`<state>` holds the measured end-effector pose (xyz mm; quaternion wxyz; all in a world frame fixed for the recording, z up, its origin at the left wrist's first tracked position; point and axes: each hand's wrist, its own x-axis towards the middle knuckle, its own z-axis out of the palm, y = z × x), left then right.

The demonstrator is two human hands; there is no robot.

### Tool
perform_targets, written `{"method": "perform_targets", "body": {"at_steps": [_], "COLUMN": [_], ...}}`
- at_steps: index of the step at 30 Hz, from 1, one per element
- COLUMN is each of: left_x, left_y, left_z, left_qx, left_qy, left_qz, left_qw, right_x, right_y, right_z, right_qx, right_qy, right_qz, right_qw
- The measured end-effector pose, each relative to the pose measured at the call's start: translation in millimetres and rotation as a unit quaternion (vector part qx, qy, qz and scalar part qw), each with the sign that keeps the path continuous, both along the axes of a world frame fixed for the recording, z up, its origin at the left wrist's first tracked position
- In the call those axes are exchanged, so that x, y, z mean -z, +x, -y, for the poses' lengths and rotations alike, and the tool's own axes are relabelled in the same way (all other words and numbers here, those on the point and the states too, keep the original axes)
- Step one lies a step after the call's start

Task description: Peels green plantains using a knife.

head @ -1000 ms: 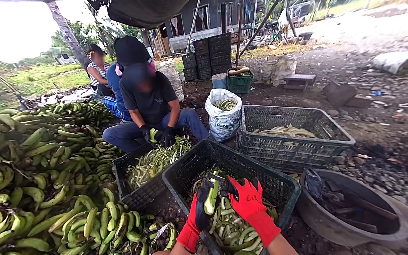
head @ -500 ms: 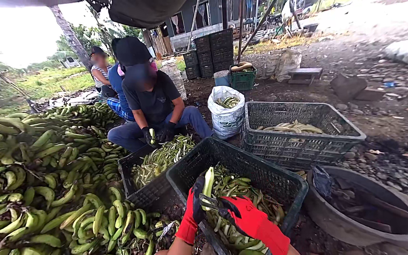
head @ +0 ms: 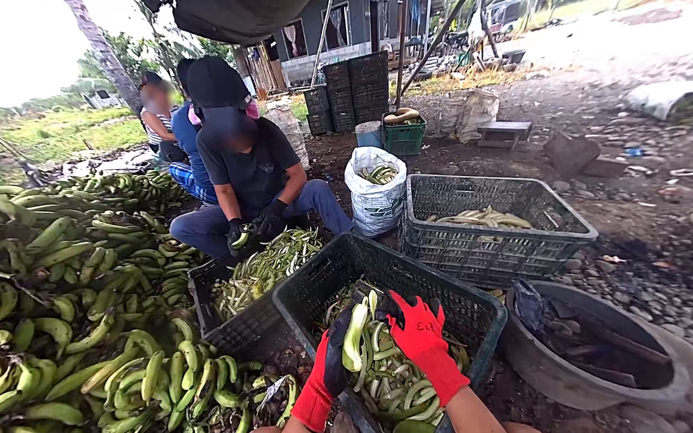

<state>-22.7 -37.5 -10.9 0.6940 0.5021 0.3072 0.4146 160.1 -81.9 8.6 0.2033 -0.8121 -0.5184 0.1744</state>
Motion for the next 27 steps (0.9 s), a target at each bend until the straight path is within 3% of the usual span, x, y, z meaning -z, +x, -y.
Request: {"method": "perform_targets", "body": {"at_steps": [3,5,7,8,11,13,15,18,21,24,27], "left_x": [-7,-8,-3,-1,-5,-3,1,-10,-11,-12,-16], "left_y": [-8,-12,-19,-20,-16,-16,-16,-2,1,2,0], "left_z": [1,-2,-9,-11,-13,-18,-21,-25,-23,-20,-19], "left_qx": [0.011,-0.009,-0.021,-0.033,-0.075,-0.12,-0.196,-0.307,-0.352,-0.327,-0.18], "left_qy": [-0.035,-0.049,-0.003,0.012,-0.031,-0.002,0.058,0.118,0.176,0.161,0.083], "left_qz": [0.018,0.033,0.037,0.037,0.061,0.059,-0.002,-0.062,-0.097,-0.081,-0.038], "left_qw": [0.999,0.998,0.999,0.999,0.995,0.991,0.979,0.942,0.914,0.927,0.979], "right_x": [2,10,12,14,46,44,18,2,-4,-6,-4], "right_y": [22,26,15,10,14,7,-12,-39,-61,-63,-47], "right_z": [-1,1,4,4,-10,-10,8,24,37,38,26], "right_qx": [0.038,0.037,0.042,0.049,-0.018,-0.03,-0.048,-0.102,-0.124,-0.113,-0.088], "right_qy": [0.015,0.081,0.147,0.138,-0.057,-0.094,-0.066,-0.043,-0.067,-0.08,-0.054], "right_qz": [-0.076,-0.14,-0.201,-0.228,-0.286,-0.276,-0.247,-0.151,-0.11,-0.073,-0.018], "right_qw": [0.996,0.986,0.967,0.963,0.956,0.956,0.965,0.982,0.984,0.988,0.994]}}
